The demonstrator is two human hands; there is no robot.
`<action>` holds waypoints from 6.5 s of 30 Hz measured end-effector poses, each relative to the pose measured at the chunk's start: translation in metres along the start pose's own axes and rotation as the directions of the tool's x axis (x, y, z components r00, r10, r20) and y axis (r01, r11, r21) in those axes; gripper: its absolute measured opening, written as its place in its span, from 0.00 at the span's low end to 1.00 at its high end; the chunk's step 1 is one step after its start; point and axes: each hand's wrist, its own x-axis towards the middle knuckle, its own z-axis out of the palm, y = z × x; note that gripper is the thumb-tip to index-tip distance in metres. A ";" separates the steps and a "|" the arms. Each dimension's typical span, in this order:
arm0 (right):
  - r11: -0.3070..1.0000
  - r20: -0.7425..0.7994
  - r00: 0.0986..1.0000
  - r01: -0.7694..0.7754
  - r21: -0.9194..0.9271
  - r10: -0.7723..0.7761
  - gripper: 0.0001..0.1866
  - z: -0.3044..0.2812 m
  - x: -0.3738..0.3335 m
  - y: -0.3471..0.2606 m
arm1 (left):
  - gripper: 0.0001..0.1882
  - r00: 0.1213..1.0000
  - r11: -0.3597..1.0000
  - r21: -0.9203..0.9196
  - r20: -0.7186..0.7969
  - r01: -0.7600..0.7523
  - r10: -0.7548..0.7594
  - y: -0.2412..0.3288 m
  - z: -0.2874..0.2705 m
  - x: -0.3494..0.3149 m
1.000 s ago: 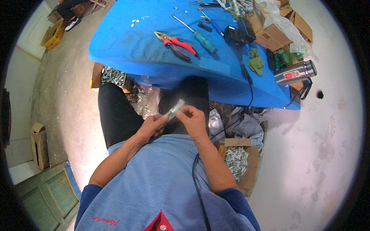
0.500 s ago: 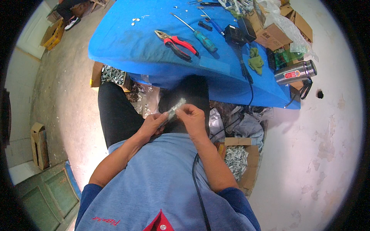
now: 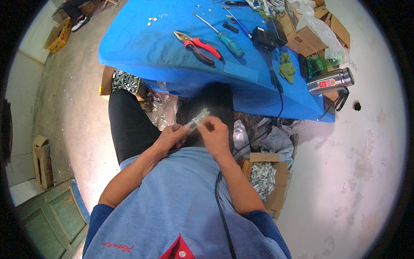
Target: The person takes a small metal component from a box, inserts a thin metal rod through it, and uses a screwdriver to tighten a screw on the assembly.
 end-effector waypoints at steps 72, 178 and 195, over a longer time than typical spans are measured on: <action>0.911 0.030 0.971 -0.231 0.342 0.235 0.07 -0.021 -0.026 -0.004 | 0.17 0.998 0.848 -0.529 -0.012 0.047 -0.063 -0.011 -0.009 0.011; 0.787 0.311 0.927 -0.347 0.509 0.208 0.16 -0.012 0.041 -0.011 | 0.25 0.969 0.975 -0.221 0.246 0.034 0.022 0.004 -0.005 -0.014; 0.727 0.351 0.910 -0.394 0.562 0.222 0.16 -0.010 0.045 0.002 | 0.26 0.975 0.935 -0.327 0.213 0.135 -0.066 -0.001 -0.011 -0.009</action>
